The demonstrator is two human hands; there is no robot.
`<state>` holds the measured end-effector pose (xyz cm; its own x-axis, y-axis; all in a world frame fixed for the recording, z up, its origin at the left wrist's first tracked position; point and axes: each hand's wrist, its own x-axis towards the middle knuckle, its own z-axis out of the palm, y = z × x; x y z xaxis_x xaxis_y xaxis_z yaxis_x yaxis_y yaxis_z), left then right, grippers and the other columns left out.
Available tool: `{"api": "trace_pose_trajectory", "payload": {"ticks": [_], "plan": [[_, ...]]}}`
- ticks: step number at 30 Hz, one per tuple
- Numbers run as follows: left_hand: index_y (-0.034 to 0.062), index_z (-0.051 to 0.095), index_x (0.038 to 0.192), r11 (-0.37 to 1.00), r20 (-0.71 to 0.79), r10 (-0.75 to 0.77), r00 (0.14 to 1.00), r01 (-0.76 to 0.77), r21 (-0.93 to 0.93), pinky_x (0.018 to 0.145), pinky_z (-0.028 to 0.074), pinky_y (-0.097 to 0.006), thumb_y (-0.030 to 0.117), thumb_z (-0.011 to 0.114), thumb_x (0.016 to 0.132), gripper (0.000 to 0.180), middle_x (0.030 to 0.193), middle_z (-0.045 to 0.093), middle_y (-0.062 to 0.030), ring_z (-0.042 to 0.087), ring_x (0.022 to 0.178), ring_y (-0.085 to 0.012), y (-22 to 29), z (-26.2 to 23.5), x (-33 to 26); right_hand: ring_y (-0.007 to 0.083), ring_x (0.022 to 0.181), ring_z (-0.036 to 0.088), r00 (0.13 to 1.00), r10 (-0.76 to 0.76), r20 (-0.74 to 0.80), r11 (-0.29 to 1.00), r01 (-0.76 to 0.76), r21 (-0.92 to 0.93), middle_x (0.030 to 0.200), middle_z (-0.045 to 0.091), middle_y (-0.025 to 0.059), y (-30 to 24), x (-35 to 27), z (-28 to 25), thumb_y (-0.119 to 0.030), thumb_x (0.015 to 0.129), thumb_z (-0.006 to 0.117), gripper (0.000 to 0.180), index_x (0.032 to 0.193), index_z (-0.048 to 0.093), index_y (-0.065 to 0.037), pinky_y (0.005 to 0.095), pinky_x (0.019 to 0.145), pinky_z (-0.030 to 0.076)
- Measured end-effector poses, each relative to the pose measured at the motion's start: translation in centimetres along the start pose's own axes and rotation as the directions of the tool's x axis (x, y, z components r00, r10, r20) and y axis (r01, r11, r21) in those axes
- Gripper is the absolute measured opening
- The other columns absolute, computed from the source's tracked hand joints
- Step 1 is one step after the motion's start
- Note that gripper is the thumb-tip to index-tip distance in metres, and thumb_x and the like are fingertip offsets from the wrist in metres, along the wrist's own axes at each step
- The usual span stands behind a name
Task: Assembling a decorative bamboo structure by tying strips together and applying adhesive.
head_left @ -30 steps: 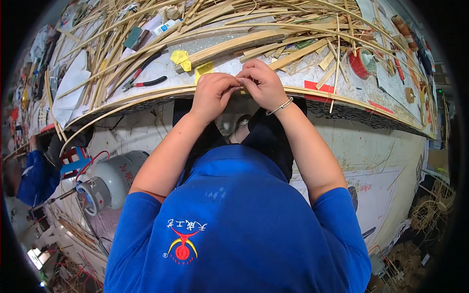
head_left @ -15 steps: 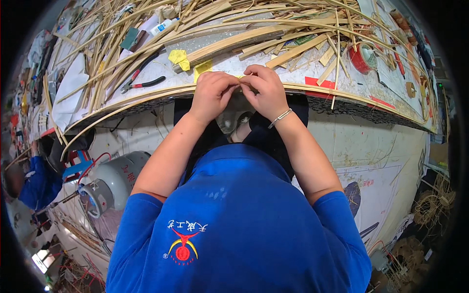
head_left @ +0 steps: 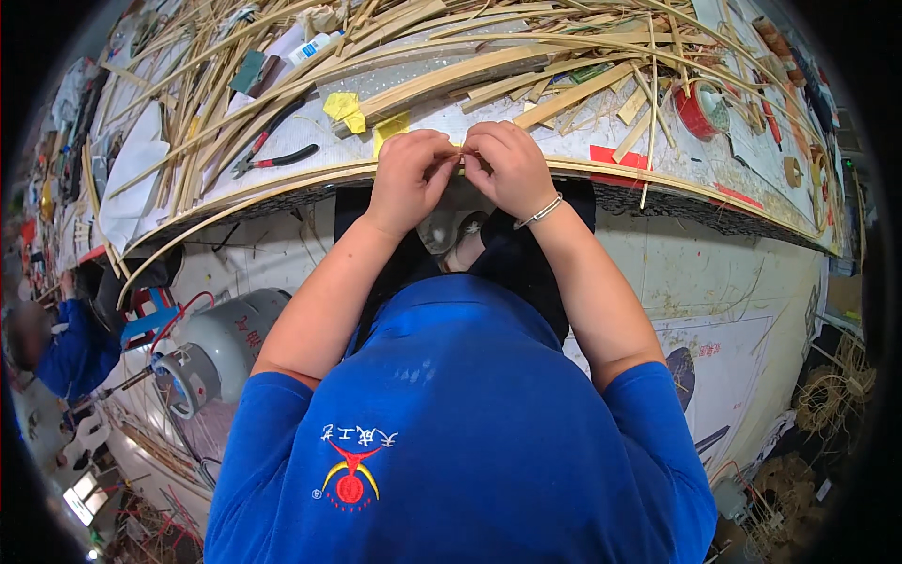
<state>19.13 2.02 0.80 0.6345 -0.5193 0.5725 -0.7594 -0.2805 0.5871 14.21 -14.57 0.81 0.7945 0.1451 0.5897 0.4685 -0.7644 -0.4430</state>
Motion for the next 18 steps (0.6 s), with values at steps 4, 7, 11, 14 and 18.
{"api": "trace_pose_trajectory", "payload": {"ticks": [4,7,11,14,18], "plan": [[0.0081,0.060,0.082,1.000,0.006,0.023,1.000,-0.023,0.011,0.073,0.040,-0.034,0.007,0.067,0.069,0.015,0.079,0.062,-0.0051,0.058,0.078,-0.0231,-0.2,0.0,-0.1,0.0256,0.077,0.055,0.998,0.048,0.033,0.998,-0.049,0.031,0.084,0.059,0.0068,0.0,0.1,0.0,-0.005,0.068,0.064,0.014,0.079,0.055,-0.005,0.0347,0.069,0.044],[0.0073,0.058,0.081,0.999,0.005,-0.036,0.999,0.036,-0.022,0.072,0.040,-0.034,0.007,0.067,0.070,0.015,0.078,0.061,-0.0051,0.058,0.075,-0.0236,0.0,0.1,-0.1,0.0258,0.077,0.055,0.992,0.106,0.068,0.993,-0.109,0.049,0.083,0.060,0.0070,0.0,0.3,-0.1,-0.005,0.069,0.063,0.012,0.079,0.056,-0.005,0.0343,0.069,0.044],[0.0069,0.057,0.081,0.996,0.004,-0.085,0.996,0.085,-0.036,0.070,0.040,-0.034,0.007,0.066,0.071,0.013,0.074,0.061,-0.0047,0.057,0.072,-0.0237,0.1,0.3,-0.1,0.0267,0.077,0.054,0.982,0.182,0.047,0.978,-0.186,0.090,0.082,0.058,0.0077,-0.2,0.3,0.2,-0.006,0.069,0.062,0.008,0.075,0.056,-0.005,0.0352,0.071,0.044],[0.0070,0.057,0.080,0.995,0.003,-0.099,0.995,0.099,-0.029,0.070,0.040,-0.034,0.008,0.065,0.072,0.012,0.073,0.061,-0.0045,0.057,0.071,-0.0236,0.1,0.3,-0.1,0.0272,0.084,0.052,0.961,0.197,-0.192,0.980,-0.193,0.041,0.088,0.057,0.0075,-1.3,-0.3,0.1,-0.005,0.065,0.065,0.012,0.074,0.059,-0.006,0.0350,0.075,0.043],[0.0069,0.058,0.081,0.994,0.021,-0.105,0.994,0.105,-0.009,0.071,0.040,-0.034,0.008,0.063,0.073,0.010,0.075,0.061,-0.0047,0.058,0.072,-0.0238,0.3,0.1,0.1,0.0266,0.085,0.052,0.949,0.241,-0.203,0.970,-0.243,0.012,0.088,0.057,0.0067,-2.5,-1.2,0.7,-0.007,0.064,0.066,0.009,0.069,0.059,-0.006,0.0364,0.078,0.041]]}}
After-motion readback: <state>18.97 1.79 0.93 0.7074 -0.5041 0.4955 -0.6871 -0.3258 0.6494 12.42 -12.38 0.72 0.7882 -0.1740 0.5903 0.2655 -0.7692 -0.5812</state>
